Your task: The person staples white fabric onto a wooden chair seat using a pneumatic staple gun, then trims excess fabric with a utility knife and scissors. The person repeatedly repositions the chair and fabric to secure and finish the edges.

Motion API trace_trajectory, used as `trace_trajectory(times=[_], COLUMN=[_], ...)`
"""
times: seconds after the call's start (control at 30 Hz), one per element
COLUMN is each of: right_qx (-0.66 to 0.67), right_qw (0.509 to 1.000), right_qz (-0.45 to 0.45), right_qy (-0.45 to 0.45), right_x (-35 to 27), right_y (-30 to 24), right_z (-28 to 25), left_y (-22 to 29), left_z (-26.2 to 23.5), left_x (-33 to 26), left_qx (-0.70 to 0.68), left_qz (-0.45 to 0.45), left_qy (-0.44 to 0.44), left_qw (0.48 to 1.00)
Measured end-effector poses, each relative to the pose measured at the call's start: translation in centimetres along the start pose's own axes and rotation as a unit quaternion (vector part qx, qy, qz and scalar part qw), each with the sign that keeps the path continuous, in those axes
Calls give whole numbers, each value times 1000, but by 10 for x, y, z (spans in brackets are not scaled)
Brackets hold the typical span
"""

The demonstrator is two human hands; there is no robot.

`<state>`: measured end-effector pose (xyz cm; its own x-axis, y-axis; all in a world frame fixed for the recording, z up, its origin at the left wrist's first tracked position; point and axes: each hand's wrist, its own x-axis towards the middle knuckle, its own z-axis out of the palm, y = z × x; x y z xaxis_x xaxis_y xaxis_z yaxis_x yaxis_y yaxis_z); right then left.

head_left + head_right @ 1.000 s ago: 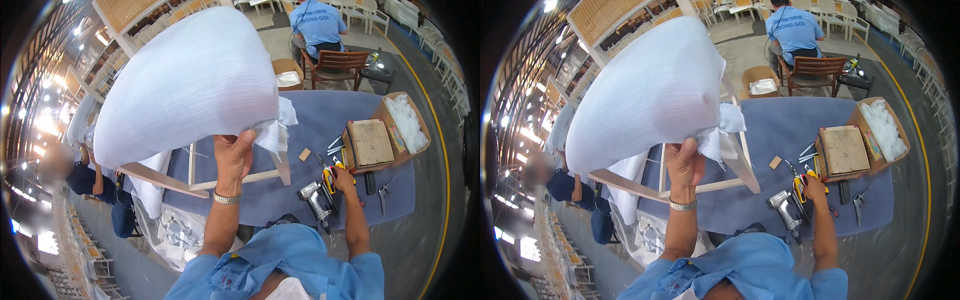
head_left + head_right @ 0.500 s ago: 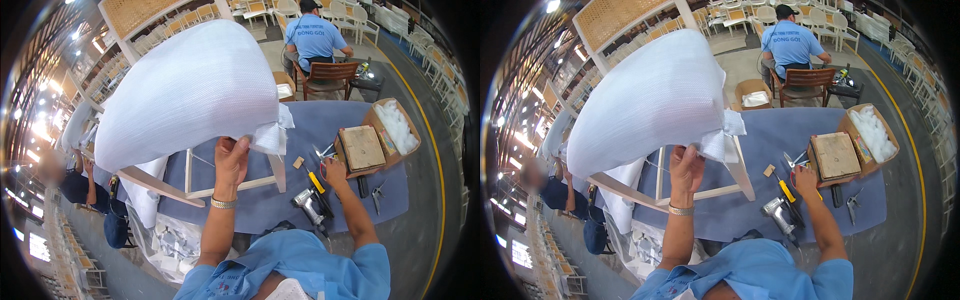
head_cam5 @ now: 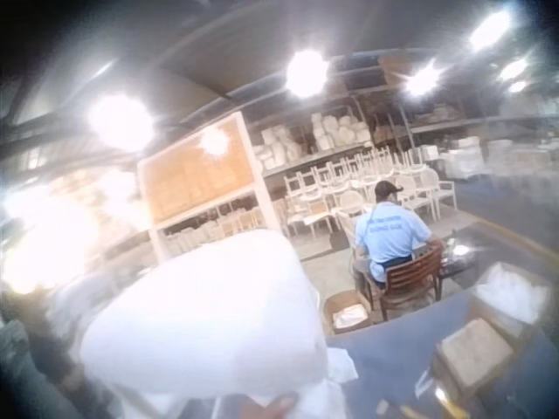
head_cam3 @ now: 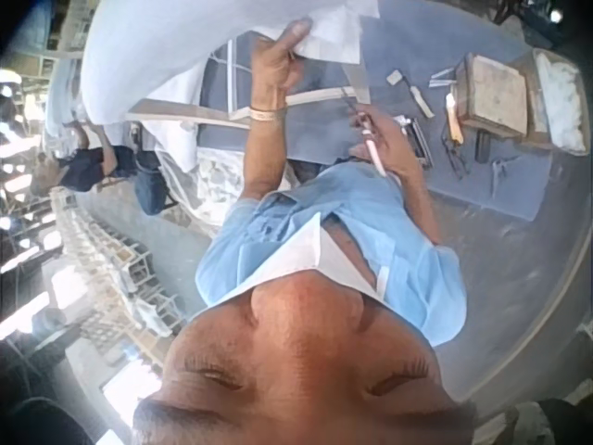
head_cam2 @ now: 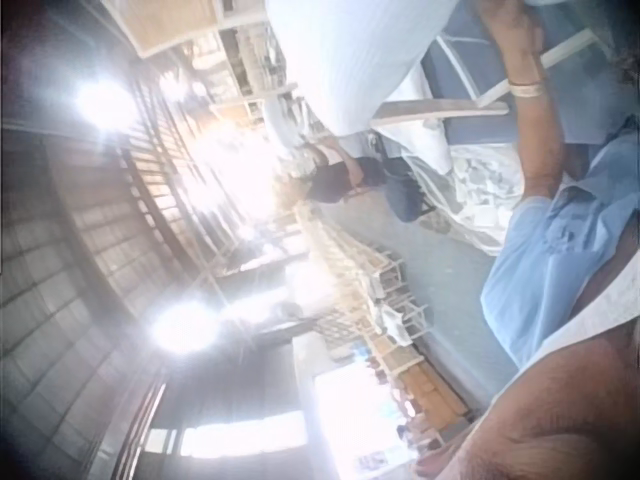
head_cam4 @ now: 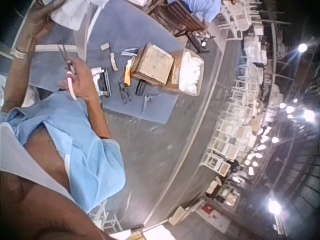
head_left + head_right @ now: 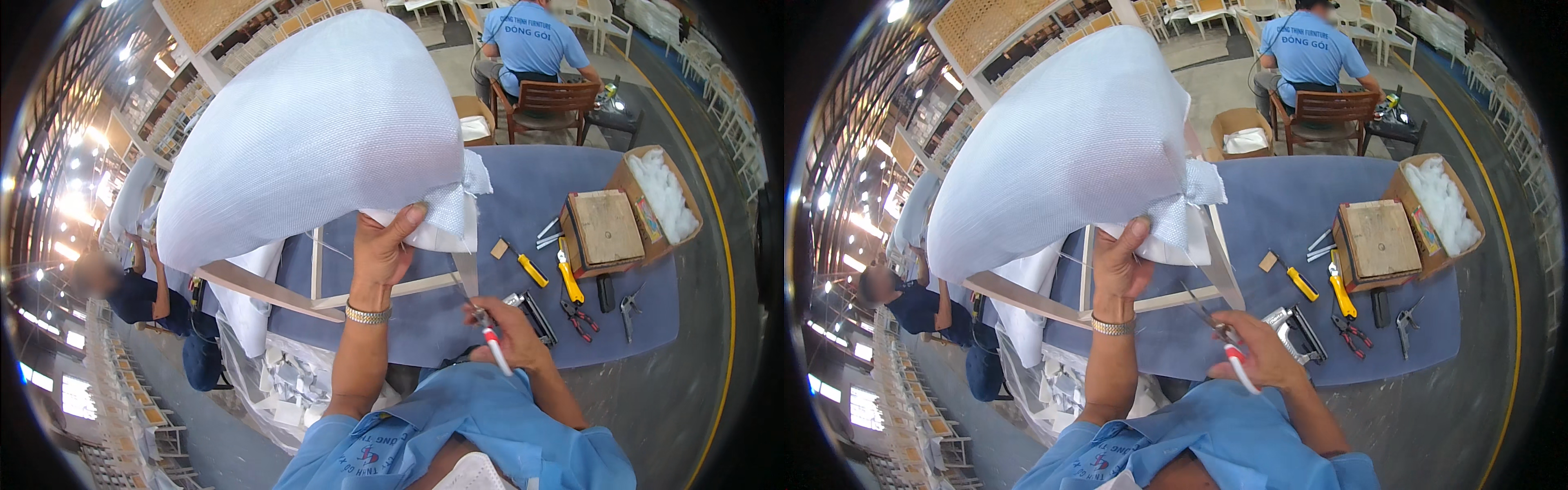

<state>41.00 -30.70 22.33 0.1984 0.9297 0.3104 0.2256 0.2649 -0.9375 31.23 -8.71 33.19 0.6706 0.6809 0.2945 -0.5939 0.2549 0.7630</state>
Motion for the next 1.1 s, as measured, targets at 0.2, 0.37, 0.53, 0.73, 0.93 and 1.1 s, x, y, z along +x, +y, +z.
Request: trace_trajectory(times=[0.2,0.37,0.53,0.73,0.93,1.1], right_qx=[-47,-27,-117,-110,-116,-137], right_qw=[999,996,987,981,973,965], right_qz=[2,-13,-47,-63,-65,-77], right_qy=[14,79,98,145,187,208], right_x=[32,56,71,84,81,80], right_y=[10,-2,-8,-31,-36,-34], right_z=[30,39,38,38,42,39], left_y=[-4,-2,1,2,-2,-1], left_z=[7,1,6,1,0,5], left_x=[-3,-7,-10,-10,-10,-10], left_qx=[64,103,154,219,215,194], left_qz=[68,66,73,82,95,102], left_qy=[30,35,53,45,56,44], left_qw=[995,992,984,971,970,975])
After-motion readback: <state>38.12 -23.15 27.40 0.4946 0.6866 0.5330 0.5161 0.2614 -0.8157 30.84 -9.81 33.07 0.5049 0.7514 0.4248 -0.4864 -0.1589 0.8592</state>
